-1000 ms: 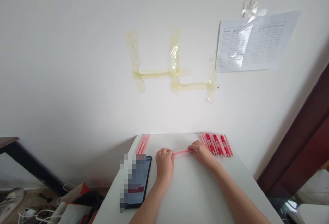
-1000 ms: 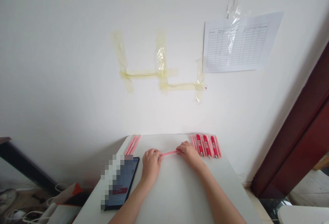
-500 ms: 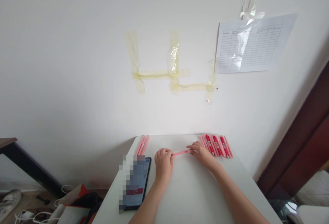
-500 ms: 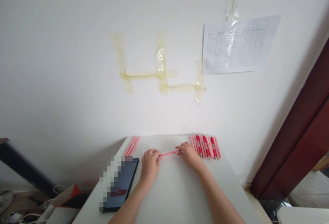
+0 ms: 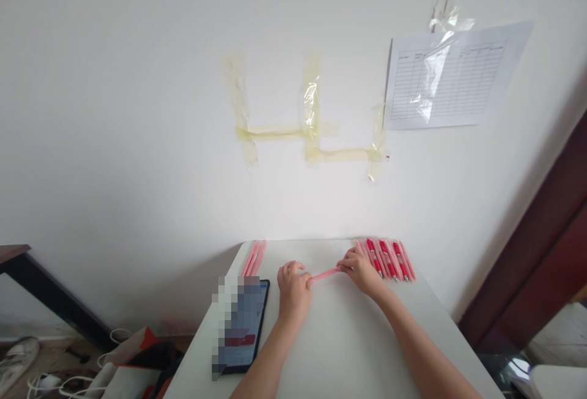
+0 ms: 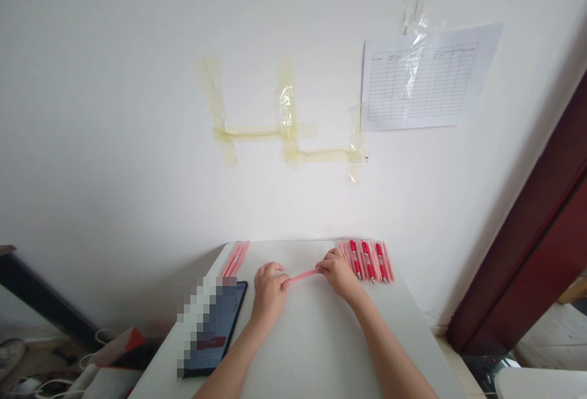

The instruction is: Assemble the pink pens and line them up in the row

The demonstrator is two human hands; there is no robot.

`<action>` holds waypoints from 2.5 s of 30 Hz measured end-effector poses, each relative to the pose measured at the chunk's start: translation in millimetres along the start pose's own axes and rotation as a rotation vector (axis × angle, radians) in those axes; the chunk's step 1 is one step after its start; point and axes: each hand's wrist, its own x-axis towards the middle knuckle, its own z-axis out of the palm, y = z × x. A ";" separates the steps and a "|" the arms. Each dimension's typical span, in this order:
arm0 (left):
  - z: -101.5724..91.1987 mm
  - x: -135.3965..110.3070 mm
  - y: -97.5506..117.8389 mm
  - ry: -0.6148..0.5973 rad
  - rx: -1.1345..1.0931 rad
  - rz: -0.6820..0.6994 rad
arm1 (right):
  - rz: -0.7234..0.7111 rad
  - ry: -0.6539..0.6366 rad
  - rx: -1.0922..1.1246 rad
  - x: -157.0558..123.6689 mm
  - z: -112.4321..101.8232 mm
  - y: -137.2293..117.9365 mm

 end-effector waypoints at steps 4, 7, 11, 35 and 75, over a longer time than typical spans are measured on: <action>1.2 1.4 -1.0 0.016 -0.027 -0.015 | -0.013 0.029 -0.004 1.8 1.9 -2.3; 2.7 2.2 -1.9 0.022 -0.059 -0.028 | -0.016 0.060 0.029 3.1 1.0 -3.7; 4.7 2.3 -2.0 0.032 -0.043 -0.052 | -0.017 0.114 0.073 3.3 -1.8 -1.5; -8.6 1.9 5.5 0.020 0.056 -0.117 | 0.028 0.003 -0.129 0.5 8.0 1.5; -6.4 1.1 5.3 -0.020 0.072 -0.170 | 0.039 -0.039 -0.141 -4.5 1.2 -3.1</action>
